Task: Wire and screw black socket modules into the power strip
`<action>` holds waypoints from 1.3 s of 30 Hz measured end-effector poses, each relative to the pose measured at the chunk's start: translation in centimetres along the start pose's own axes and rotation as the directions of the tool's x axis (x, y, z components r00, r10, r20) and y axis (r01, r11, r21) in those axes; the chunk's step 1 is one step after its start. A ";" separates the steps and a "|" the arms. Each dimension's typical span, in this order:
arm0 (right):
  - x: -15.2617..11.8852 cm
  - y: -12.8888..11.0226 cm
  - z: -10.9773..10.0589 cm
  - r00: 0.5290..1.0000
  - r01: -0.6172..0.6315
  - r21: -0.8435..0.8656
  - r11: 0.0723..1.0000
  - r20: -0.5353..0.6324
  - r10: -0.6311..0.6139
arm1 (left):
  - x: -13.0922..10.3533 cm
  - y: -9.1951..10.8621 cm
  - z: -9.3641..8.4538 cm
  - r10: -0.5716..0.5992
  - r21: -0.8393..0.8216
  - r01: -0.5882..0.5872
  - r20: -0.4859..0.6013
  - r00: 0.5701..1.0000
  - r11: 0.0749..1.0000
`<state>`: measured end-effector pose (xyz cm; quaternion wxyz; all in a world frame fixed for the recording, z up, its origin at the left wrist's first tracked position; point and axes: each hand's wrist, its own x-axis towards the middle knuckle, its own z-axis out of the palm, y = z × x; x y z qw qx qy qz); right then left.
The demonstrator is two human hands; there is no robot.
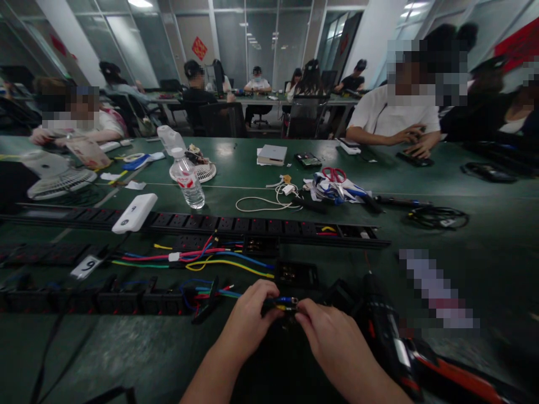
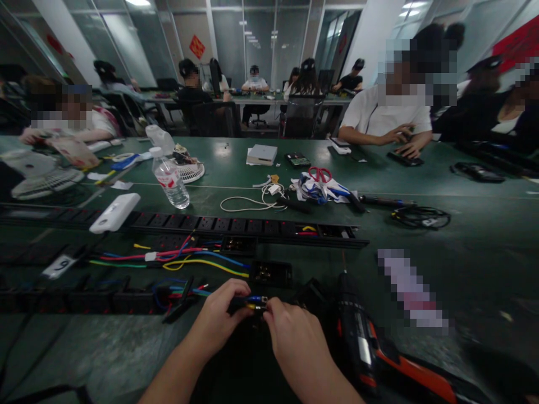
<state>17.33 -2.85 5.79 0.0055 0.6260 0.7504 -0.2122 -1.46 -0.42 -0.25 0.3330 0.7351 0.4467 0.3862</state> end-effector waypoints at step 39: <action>1.1 0.1 0.9 0.991 -0.133 0.592 0.795 0.088 0.101 | -0.4 0.2 0.2 0.096 0.099 -0.096 0.011 0.995 0.990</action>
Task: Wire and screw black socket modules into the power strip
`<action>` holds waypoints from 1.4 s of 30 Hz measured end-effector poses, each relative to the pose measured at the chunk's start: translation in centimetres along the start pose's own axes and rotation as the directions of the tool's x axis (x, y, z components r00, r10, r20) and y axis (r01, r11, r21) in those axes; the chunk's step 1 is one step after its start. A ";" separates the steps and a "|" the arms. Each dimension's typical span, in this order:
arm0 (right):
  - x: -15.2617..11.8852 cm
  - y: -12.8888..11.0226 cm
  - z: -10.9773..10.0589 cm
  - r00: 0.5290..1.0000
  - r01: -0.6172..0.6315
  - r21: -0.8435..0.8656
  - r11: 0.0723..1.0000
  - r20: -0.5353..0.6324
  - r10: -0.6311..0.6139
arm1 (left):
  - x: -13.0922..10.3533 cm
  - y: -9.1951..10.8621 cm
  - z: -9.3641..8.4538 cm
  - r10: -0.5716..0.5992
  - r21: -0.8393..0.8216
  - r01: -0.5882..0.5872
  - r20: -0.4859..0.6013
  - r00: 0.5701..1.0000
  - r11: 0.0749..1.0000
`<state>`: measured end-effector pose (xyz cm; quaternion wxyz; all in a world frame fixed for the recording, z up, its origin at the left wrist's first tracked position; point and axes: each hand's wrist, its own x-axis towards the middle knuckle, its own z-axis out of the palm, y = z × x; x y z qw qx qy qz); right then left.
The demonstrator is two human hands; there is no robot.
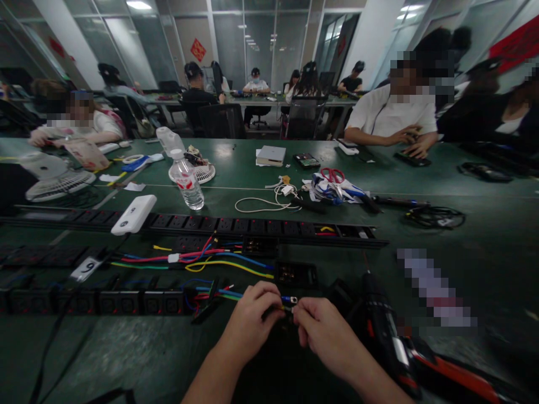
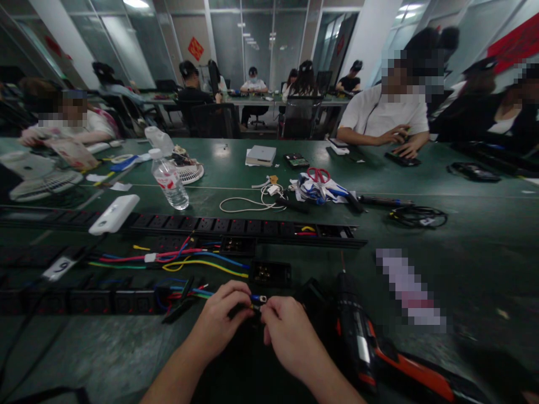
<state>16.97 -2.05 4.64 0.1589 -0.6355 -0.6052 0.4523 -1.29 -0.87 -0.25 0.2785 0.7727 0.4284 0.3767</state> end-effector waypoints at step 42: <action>-0.8 0.2 0.1 0.998 0.057 0.023 0.998 -0.031 -0.056 | -0.3 0.2 0.3 0.033 0.153 -0.050 0.112 0.993 0.987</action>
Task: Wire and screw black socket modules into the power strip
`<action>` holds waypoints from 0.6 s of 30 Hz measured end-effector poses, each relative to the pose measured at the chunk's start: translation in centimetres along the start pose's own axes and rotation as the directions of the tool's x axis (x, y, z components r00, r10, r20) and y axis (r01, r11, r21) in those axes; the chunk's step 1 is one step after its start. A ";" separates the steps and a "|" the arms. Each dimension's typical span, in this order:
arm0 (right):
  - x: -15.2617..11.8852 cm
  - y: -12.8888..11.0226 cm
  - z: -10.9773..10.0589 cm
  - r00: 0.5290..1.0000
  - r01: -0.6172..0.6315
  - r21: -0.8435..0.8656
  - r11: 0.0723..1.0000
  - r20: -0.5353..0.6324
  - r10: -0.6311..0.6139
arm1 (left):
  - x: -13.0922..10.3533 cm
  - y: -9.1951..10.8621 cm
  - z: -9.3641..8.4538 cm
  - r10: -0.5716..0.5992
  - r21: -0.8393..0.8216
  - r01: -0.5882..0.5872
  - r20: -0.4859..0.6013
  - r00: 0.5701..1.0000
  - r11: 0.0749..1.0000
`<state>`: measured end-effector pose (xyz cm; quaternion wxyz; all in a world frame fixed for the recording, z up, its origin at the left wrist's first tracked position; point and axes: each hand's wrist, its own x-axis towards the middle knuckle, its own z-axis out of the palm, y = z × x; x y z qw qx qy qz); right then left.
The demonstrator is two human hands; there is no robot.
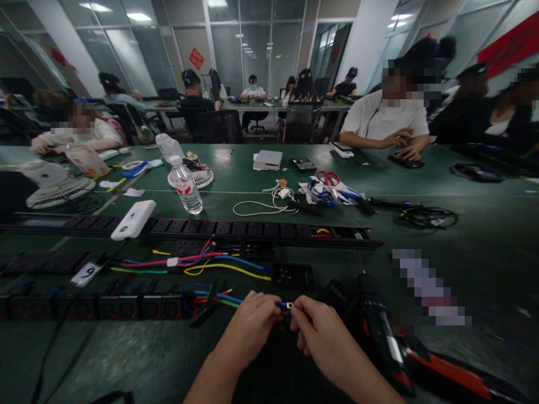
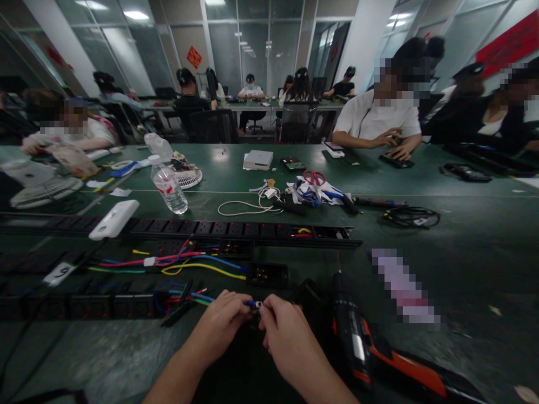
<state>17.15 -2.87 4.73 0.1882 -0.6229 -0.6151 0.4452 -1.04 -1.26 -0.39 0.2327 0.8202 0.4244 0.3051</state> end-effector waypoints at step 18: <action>0.0 0.0 0.1 0.999 0.034 -0.114 0.993 -0.036 -0.038 | 0.1 0.1 0.1 -0.034 -0.074 0.032 -0.026 0.999 0.997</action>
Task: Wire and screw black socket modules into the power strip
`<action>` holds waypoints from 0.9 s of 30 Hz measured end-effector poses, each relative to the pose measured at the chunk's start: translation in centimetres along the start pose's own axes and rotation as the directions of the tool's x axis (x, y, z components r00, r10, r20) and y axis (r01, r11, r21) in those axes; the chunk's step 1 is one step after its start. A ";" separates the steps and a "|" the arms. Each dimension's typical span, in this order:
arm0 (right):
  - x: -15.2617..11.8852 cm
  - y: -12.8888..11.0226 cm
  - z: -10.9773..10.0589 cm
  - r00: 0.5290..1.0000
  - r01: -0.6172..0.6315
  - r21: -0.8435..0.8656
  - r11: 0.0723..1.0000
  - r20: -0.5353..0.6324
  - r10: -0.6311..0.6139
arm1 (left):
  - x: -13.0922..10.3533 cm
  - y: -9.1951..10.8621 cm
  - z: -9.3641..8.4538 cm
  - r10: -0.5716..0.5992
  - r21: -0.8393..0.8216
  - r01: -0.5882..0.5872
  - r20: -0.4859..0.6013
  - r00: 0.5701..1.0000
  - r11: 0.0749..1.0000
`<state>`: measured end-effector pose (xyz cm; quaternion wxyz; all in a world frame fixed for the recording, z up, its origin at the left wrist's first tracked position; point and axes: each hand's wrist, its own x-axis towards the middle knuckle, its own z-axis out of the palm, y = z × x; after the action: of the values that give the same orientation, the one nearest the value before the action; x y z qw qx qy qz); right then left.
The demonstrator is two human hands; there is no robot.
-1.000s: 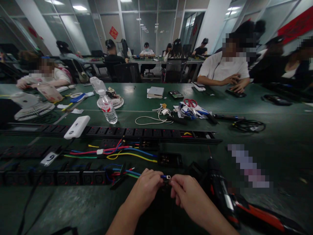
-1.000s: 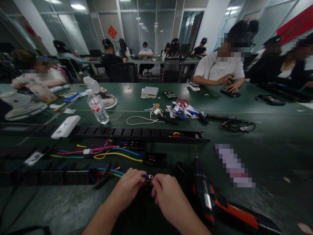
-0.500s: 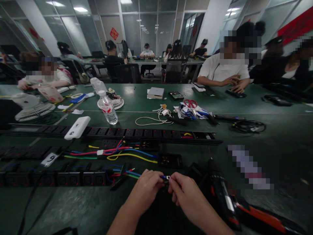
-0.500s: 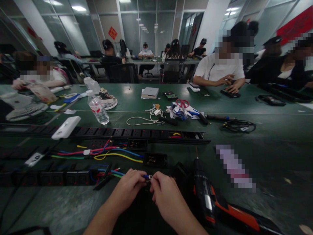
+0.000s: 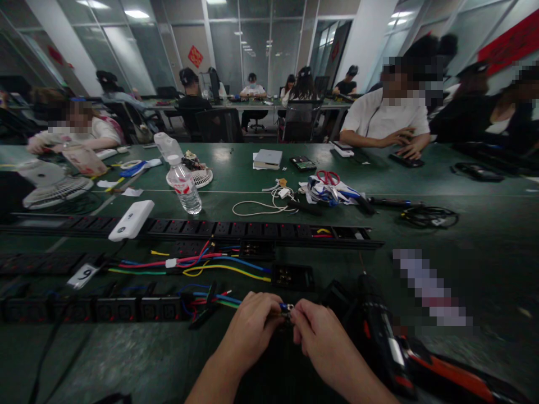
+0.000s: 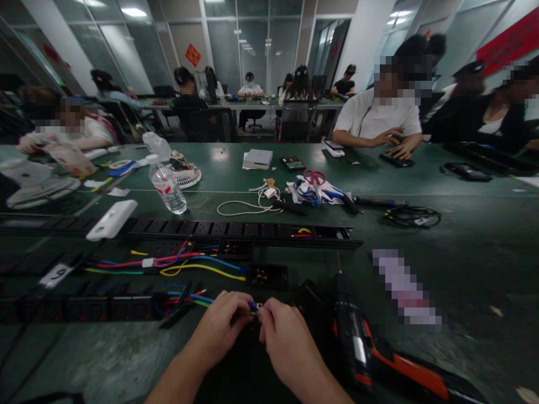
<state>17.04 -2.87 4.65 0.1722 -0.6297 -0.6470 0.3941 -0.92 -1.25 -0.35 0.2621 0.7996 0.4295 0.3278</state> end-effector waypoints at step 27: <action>0.2 -0.3 -0.3 1.000 0.010 -0.073 0.997 -0.022 -0.012 | 0.0 0.1 0.2 0.238 0.254 -0.224 -0.028 0.971 0.941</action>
<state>17.02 -2.61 4.99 0.1585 -0.6365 -0.6623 0.3621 -0.69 -1.31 -0.44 0.1069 0.8611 0.3778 0.3231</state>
